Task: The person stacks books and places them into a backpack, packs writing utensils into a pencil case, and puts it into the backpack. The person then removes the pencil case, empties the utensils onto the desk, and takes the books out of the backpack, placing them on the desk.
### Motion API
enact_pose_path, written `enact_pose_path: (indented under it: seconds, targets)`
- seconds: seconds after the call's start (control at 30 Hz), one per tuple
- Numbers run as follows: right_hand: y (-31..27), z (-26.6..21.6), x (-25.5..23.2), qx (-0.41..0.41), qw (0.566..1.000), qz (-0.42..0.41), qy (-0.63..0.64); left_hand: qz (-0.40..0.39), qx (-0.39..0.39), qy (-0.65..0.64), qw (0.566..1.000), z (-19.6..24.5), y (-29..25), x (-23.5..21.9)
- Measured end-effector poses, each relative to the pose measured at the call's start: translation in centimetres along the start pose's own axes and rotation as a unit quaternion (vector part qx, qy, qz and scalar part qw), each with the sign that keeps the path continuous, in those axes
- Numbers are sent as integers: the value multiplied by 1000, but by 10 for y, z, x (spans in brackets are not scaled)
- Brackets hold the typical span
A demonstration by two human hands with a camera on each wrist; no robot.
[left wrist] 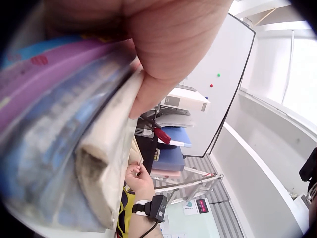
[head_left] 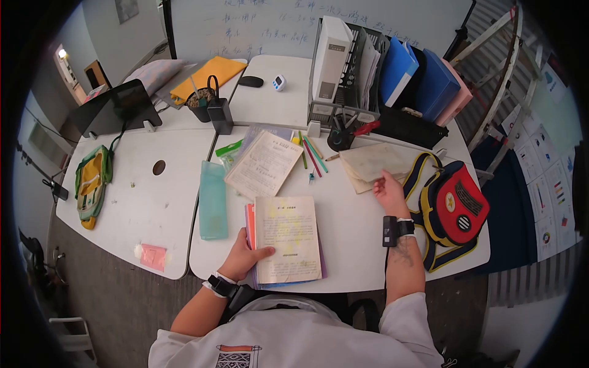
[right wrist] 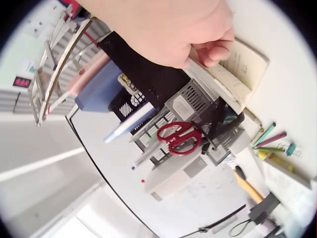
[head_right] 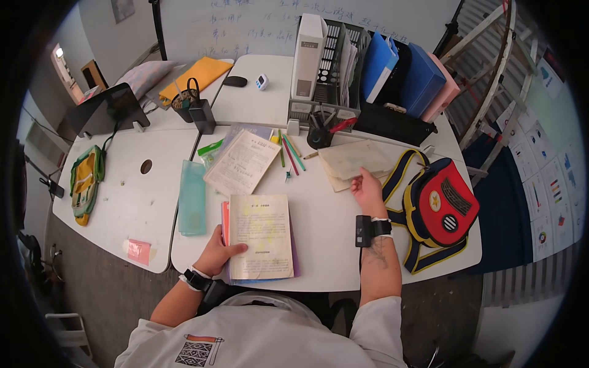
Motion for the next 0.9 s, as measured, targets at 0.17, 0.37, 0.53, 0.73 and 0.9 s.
enact_pose_path:
  seconds: [0.17,0.37,0.53,0.73,0.9]
  targets:
    - [-35,-21,16,-135,986,-37,-95,9,-3,6,1000,1,-1,-1]
    - [-155,-70,39,-196,968,-138,-69,8,-17,19,1000,6,-1,0]
    - [-203,-41,46,-80,943,-302,-114,6,-18,28,999,1,0,-1]
    - [-242,59,79,118,850,-425,-288,13,-2,-27,1000,-12,5,-12]
    - [-237,90,93,33,783,-431,-448,11,-7,17,1000,-8,0,-9]
Point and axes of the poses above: each hand's wrist, its own y-axis towards the middle knuckle, its own x-axis out of the palm, z = x × y, the point moved 5 cm from there along y, towards the middle knuckle, and after that the axes turned 2 degrees about x, right-handed, at the moved point
